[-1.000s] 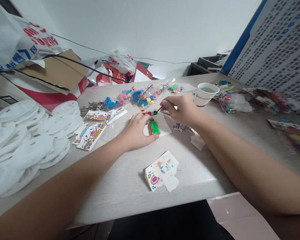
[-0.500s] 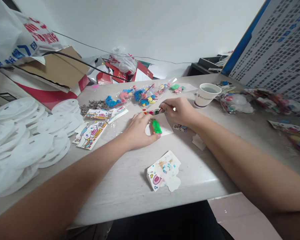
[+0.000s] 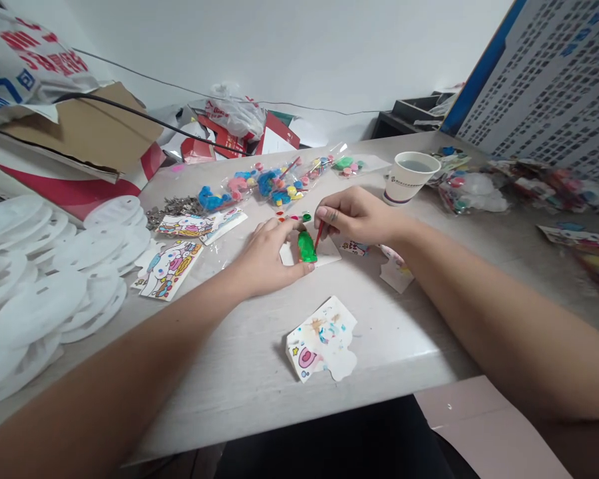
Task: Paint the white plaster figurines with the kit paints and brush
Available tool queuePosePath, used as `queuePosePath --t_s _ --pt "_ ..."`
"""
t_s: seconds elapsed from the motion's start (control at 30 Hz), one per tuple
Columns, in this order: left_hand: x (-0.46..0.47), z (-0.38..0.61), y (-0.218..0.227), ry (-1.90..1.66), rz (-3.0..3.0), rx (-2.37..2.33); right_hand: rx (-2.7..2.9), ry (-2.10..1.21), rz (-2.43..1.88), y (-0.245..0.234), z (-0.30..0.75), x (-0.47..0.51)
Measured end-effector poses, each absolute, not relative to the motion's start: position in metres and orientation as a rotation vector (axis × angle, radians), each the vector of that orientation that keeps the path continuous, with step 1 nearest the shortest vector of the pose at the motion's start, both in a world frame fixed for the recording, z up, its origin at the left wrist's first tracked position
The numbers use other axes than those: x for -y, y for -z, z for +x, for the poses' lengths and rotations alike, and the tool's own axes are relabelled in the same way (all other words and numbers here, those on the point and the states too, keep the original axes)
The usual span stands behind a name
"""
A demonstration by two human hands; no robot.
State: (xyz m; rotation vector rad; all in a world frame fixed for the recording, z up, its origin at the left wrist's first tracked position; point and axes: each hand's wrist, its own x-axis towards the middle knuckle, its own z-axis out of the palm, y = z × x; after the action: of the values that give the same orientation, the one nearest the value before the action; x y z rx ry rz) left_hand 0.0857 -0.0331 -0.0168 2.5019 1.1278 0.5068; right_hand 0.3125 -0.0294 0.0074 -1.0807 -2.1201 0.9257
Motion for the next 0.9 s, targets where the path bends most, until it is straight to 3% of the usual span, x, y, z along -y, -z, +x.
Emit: queuePosePath --t_s 0.5,0.67,0.9 --pt "0.0318 0.0831 0.0203 -0.536 2.484 -1.095 2.032 -0.944 -1.024 -0.0050 0.3115 0.0291" --pt "0.0321 0.0826 0.0196 -0.570 2.460 -1.061 1.897 -0.698 -1.063 -0.0014 0.3127 0.0250" --pt "0.0308 0.0820 0.0201 -0.598 2.402 -1.040 1.905 -0.813 -1.004 -0.0058 0.3136 0.0269"
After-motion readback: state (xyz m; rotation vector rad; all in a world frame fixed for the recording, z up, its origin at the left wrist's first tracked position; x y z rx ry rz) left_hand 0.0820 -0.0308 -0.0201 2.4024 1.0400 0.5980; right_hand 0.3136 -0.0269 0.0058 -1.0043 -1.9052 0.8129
